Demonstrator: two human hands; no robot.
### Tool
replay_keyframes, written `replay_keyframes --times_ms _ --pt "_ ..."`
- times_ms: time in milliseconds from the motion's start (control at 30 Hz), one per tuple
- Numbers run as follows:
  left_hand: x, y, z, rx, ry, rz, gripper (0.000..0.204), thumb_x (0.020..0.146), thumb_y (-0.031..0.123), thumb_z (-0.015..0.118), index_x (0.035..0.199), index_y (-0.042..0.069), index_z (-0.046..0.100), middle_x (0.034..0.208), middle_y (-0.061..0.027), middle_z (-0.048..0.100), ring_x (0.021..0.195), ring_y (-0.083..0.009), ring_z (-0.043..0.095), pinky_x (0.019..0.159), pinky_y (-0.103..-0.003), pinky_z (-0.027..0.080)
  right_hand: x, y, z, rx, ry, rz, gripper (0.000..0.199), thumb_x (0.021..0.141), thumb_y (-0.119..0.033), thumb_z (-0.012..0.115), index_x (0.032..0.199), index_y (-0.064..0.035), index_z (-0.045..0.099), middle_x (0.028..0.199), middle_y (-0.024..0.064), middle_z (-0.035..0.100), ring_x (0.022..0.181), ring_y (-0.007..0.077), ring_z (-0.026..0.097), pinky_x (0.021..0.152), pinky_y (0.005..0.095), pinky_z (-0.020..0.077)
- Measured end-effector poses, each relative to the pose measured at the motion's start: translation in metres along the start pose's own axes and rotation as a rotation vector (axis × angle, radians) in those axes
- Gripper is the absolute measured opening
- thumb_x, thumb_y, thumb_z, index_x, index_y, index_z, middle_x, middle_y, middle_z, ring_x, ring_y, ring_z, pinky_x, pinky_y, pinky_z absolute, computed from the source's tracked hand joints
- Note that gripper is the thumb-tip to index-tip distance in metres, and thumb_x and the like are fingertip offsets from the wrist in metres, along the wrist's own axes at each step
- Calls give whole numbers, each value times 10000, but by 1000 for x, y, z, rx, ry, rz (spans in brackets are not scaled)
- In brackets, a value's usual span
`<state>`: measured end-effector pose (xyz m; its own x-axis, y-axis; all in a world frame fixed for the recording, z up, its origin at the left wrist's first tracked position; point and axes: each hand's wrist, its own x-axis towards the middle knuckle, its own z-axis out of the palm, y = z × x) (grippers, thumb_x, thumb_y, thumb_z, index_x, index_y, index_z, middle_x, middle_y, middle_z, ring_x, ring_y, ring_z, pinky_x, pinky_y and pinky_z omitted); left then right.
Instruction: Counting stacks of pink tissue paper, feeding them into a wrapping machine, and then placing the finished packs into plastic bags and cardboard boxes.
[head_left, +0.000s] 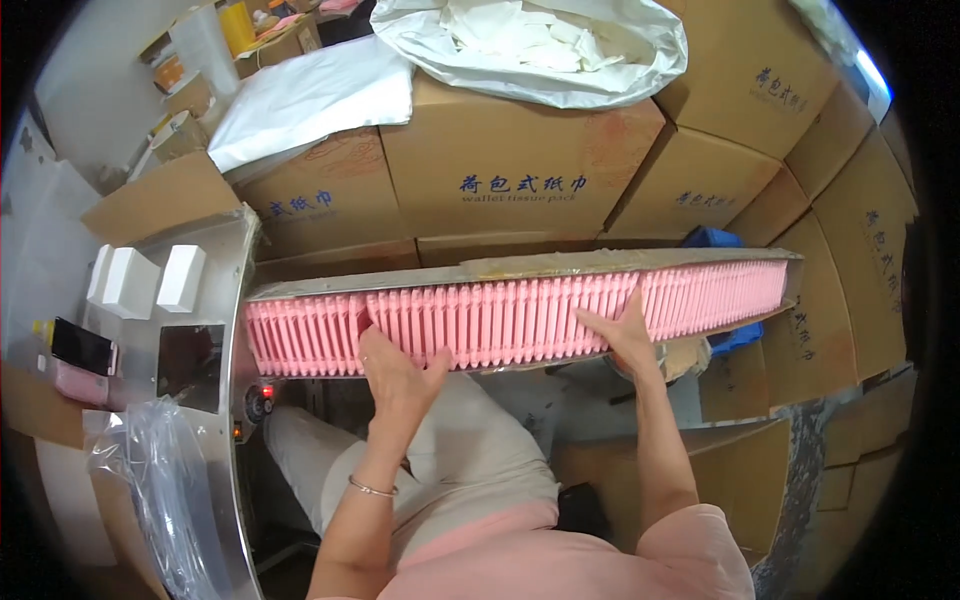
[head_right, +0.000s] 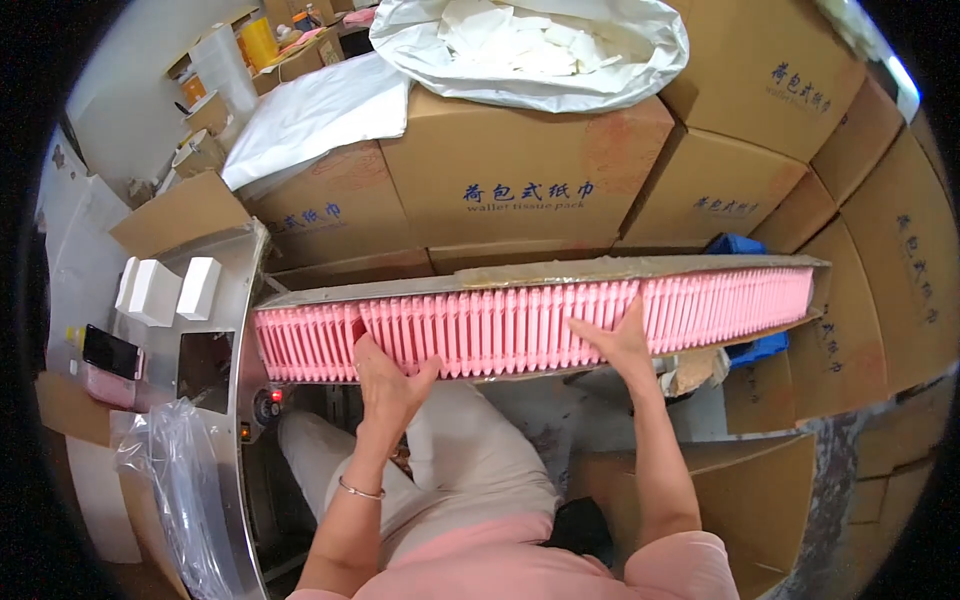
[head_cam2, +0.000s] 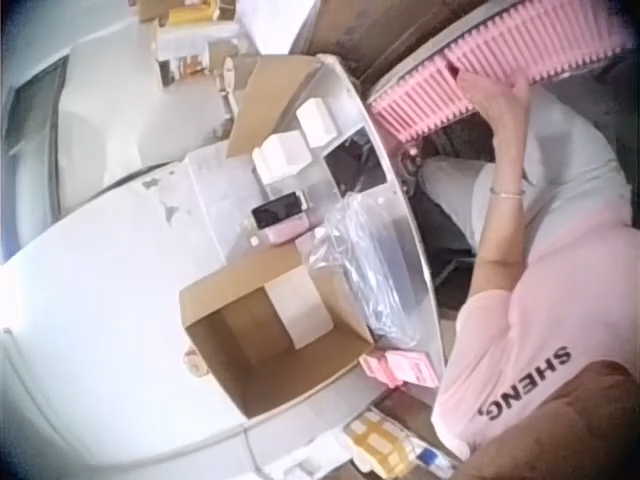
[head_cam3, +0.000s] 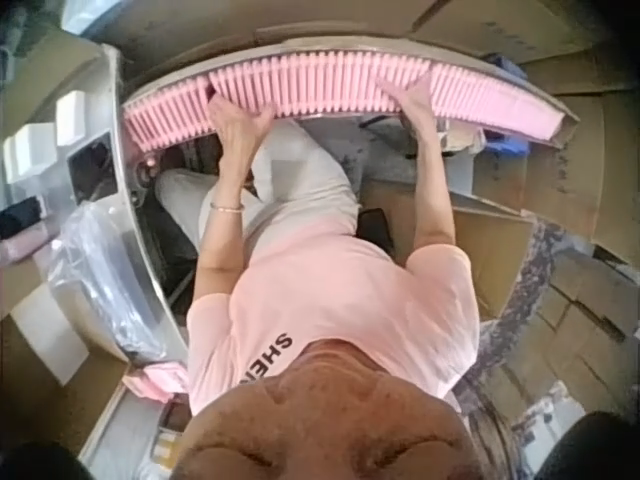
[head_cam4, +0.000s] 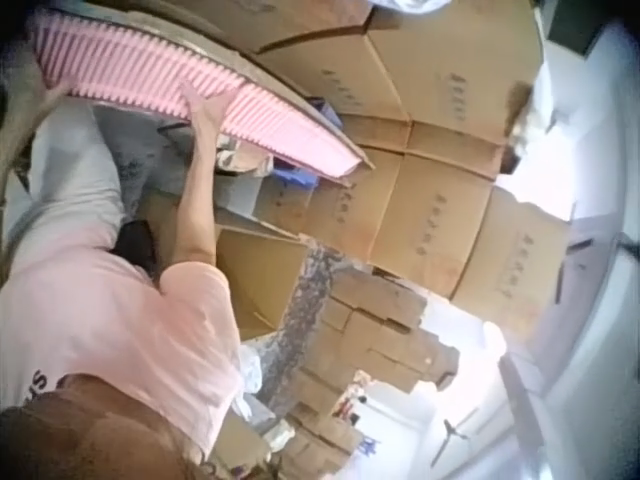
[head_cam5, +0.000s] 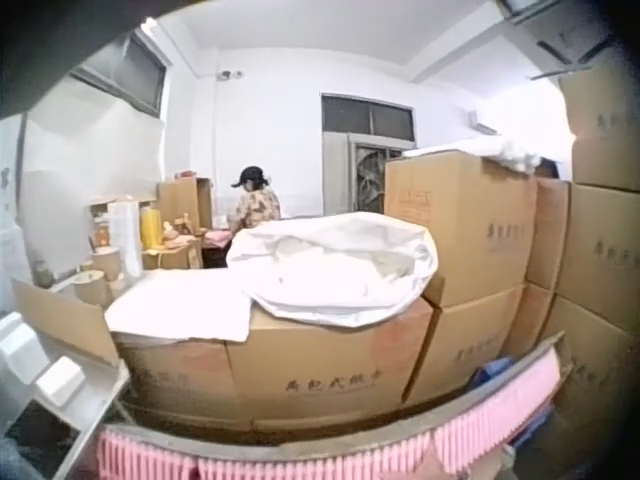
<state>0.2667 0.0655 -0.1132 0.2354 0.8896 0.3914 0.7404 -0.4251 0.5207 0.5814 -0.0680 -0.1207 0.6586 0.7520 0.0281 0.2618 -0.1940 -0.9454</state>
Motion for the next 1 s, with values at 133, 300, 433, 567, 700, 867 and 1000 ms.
replay_keyframes --times_ms 133,300,433,567,700,867,1000 --pt "16 12 -1 -139 -163 -153 1001 609 306 811 1327 -178 311 1204 -351 486 1108 -502 510 976 -500 439 -2 6 4 -88 8 -43 1298 668 -259 915 1452 198 -13 1454 329 299 1320 341 435 1102 407 356" --pt "21 22 -1 -163 -158 -212 1016 602 272 786 1359 -171 275 1215 -326 495 1114 -468 528 954 -488 454 -14 -30 27 -310 137 -50 1290 609 -287 947 1425 213 83 1395 348 374 1306 344 433 1100 388 354" --pt "16 24 5 -239 -161 -217 1017 611 255 778 1373 -169 255 1239 -334 490 1119 -465 534 965 -478 450 -15 -18 14 -226 164 43 1263 619 -236 942 1424 215 79 1382 344 395 1243 313 479 1054 372 411" --pt "2 15 -18 -245 -123 -245 1044 585 297 810 1357 -173 289 1215 -310 501 1142 -459 515 982 -469 435 -33 -65 31 46 75 216 1357 573 -291 957 1460 201 55 1445 387 336 1376 378 348 1173 379 238" --pt "-15 28 -85 -251 -44 -236 981 540 284 853 1280 -127 357 1133 -280 516 1019 -444 543 883 -483 453 -62 -13 -7 -16 58 129 1070 615 -83 896 1415 199 245 1352 252 453 1248 312 467 1128 406 312" --pt "-60 15 -198 -72 231 -405 922 539 269 863 1230 -105 381 1108 -269 517 951 -442 555 823 -490 466 -62 -106 86 269 -273 -148 1092 562 -34 827 1491 19 256 1410 179 436 1286 289 447 1108 405 348" --pt "-143 -1 -270 -245 510 -795 843 658 208 814 1283 -73 322 1127 -180 555 1037 -295 609 879 -411 514 -99 -181 192 264 -743 -220 1078 525 -62 868 1442 27 307 1353 174 470 1252 285 477 1072 387 391"
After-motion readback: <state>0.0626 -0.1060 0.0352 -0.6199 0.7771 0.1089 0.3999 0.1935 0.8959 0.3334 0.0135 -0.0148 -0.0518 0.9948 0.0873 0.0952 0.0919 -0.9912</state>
